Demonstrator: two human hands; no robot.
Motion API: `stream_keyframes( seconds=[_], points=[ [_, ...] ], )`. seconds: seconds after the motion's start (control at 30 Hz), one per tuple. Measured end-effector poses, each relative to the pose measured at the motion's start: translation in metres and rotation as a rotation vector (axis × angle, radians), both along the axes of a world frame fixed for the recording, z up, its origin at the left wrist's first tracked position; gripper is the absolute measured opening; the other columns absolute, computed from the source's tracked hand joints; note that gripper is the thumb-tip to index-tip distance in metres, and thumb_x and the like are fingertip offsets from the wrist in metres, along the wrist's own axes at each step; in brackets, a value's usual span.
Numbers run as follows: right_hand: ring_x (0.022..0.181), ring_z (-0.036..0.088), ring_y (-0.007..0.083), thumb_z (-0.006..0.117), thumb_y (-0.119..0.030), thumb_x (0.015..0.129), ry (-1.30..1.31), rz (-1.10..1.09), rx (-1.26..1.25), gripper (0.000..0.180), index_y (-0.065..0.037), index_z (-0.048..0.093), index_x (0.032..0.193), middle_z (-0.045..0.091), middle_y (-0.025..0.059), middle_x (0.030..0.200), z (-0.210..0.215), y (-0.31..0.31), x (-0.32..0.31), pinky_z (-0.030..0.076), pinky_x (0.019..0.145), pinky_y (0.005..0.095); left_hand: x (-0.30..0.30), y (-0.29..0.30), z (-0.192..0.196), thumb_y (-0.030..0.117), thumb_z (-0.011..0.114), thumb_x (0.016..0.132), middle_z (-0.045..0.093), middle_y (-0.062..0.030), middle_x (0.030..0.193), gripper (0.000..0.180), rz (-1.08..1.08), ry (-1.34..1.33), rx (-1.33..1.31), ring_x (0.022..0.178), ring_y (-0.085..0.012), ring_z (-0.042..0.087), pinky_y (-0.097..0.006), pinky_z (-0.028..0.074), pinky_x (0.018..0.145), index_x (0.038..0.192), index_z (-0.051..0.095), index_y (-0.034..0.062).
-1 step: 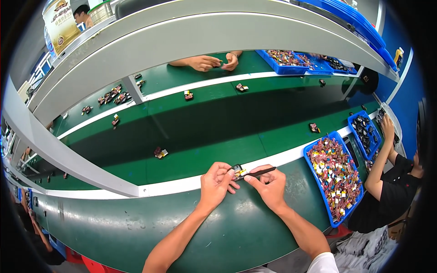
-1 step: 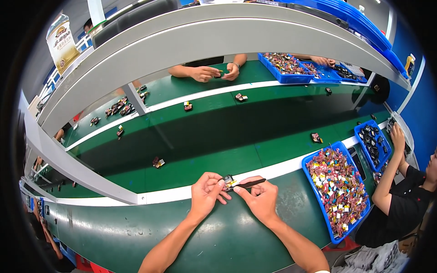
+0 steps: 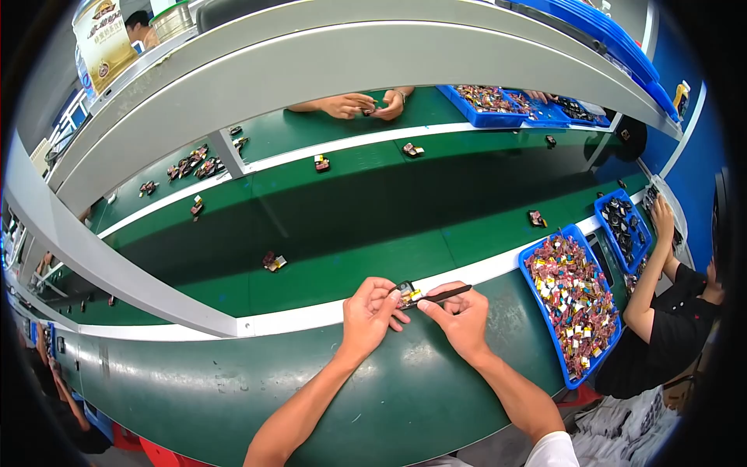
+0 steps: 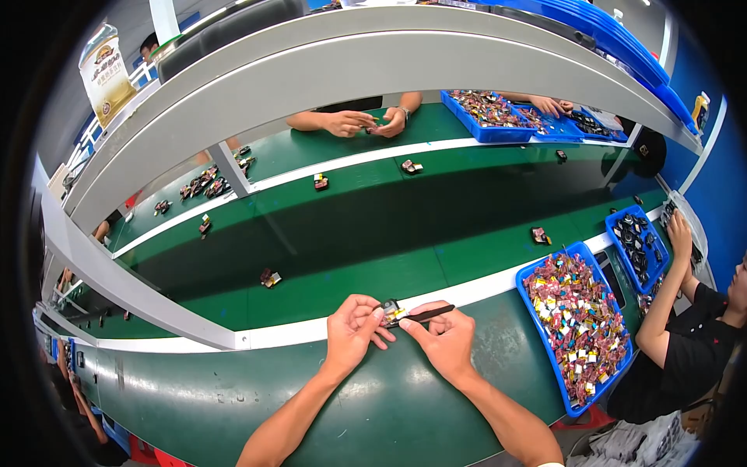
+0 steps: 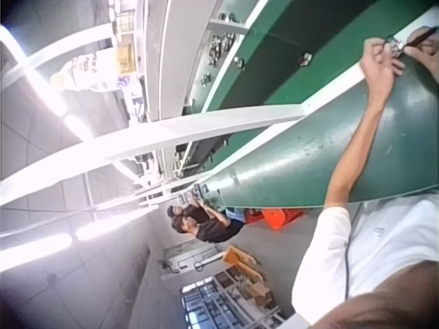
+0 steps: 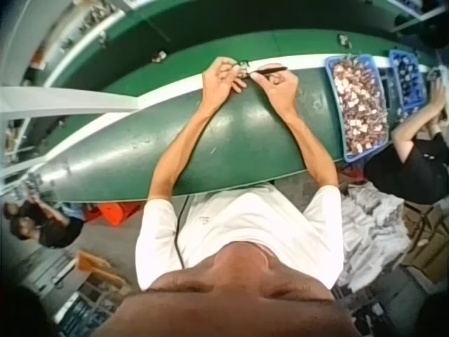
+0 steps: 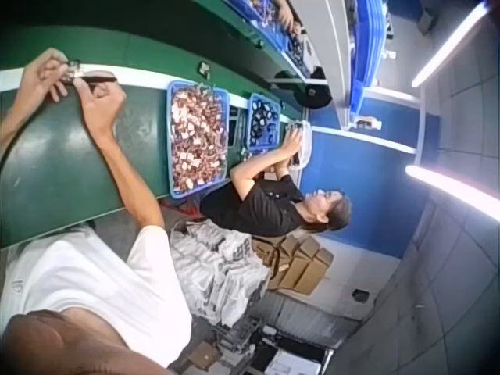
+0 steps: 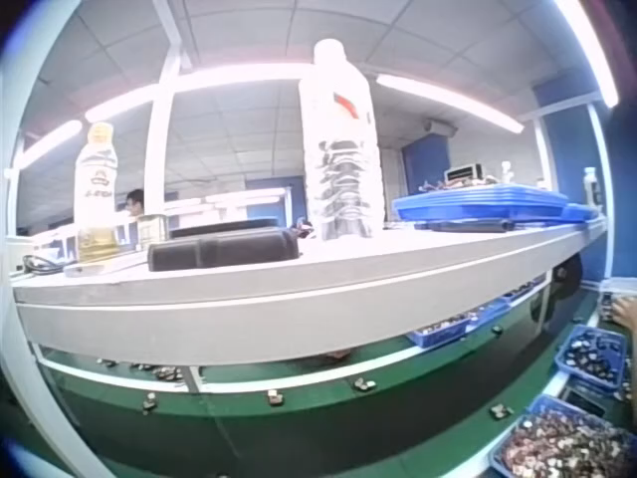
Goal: Assembling or inspecting small electronic or mechanical components on a factory production line using tweezers.
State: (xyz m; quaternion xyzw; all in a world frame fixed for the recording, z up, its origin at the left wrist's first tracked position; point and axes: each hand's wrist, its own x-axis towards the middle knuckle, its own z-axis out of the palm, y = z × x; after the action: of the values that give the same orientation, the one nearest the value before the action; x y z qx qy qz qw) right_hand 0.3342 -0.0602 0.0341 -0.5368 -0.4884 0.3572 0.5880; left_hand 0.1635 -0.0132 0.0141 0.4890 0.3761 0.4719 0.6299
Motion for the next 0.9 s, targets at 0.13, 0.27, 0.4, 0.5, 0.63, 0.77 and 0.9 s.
stream_keyframes(
  seconds=[0.13,0.27,0.4,0.5,0.63,0.77,0.9],
  points=[
    [0.071,0.066,0.0072,0.076,0.007,0.082,0.292,0.030,-0.087,0.016,0.006,0.066,0.095,0.072,0.0094,0.085,0.000,0.001,0.003,0.051,0.061,0.0196,0.006,-0.002,0.004,0.005,0.061,0.098,0.071,-0.0152,0.091,0.014,-0.014,0.022,0.053,0.067,-0.0178,0.072,-0.026,0.057,0.049,0.106,0.057,-0.0061],
    [0.083,0.072,0.0155,0.074,0.009,0.083,0.248,0.041,-0.229,0.016,0.007,0.064,0.096,0.072,0.0132,0.087,0.011,0.001,0.007,0.057,0.073,0.0235,0.006,-0.003,0.003,0.005,0.061,0.097,0.071,-0.0149,0.091,0.015,-0.001,0.048,0.082,0.068,-0.0176,0.072,-0.026,0.057,0.050,0.107,0.057,-0.0062],
    [0.081,0.071,0.0137,0.074,0.011,0.082,0.251,0.067,-0.164,0.017,0.006,0.064,0.096,0.072,0.0127,0.088,0.002,0.003,0.009,0.056,0.070,0.0224,0.007,-0.002,0.001,0.005,0.062,0.097,0.071,-0.0151,0.090,0.016,-0.010,0.024,0.064,0.067,-0.0175,0.072,-0.026,0.057,0.049,0.107,0.058,-0.0067],
    [0.081,0.070,0.0131,0.074,0.012,0.082,0.261,0.083,-0.094,0.017,0.006,0.064,0.095,0.071,0.0121,0.088,-0.002,0.004,0.011,0.055,0.069,0.0219,0.007,0.000,-0.001,0.005,0.062,0.098,0.071,-0.0150,0.089,0.016,-0.021,0.006,0.036,0.065,-0.0172,0.071,-0.026,0.057,0.049,0.107,0.058,-0.0070],
    [0.081,0.069,0.0115,0.074,0.012,0.082,0.174,0.087,-0.107,0.017,0.006,0.064,0.093,0.070,0.0105,0.089,0.002,0.002,0.014,0.054,0.067,0.0211,0.005,0.000,0.003,0.005,0.061,0.098,0.070,-0.0147,0.086,0.019,-0.068,-0.048,-0.004,0.061,-0.0165,0.069,-0.025,0.056,0.049,0.111,0.061,-0.0080],
    [0.076,0.066,0.0087,0.073,0.012,0.082,0.222,0.092,-0.070,0.016,0.005,0.064,0.093,0.070,0.0094,0.087,0.003,0.001,0.012,0.051,0.063,0.0191,0.003,0.002,0.000,0.007,0.061,0.098,0.070,-0.0147,0.085,0.022,-0.101,-0.067,-0.012,0.060,-0.0171,0.068,-0.026,0.055,0.050,0.114,0.063,-0.0087],
    [0.061,0.052,-0.0003,0.076,0.010,0.081,0.192,0.086,-0.023,0.015,0.003,0.066,0.090,0.068,0.0032,0.079,0.003,0.000,0.013,0.037,0.050,0.0163,-0.001,0.005,0.001,0.013,0.060,0.100,0.069,-0.0154,0.089,0.028,-0.176,-0.068,-0.033,0.061,-0.0203,0.069,-0.028,0.056,0.050,0.117,0.063,-0.0090]
  ],
)
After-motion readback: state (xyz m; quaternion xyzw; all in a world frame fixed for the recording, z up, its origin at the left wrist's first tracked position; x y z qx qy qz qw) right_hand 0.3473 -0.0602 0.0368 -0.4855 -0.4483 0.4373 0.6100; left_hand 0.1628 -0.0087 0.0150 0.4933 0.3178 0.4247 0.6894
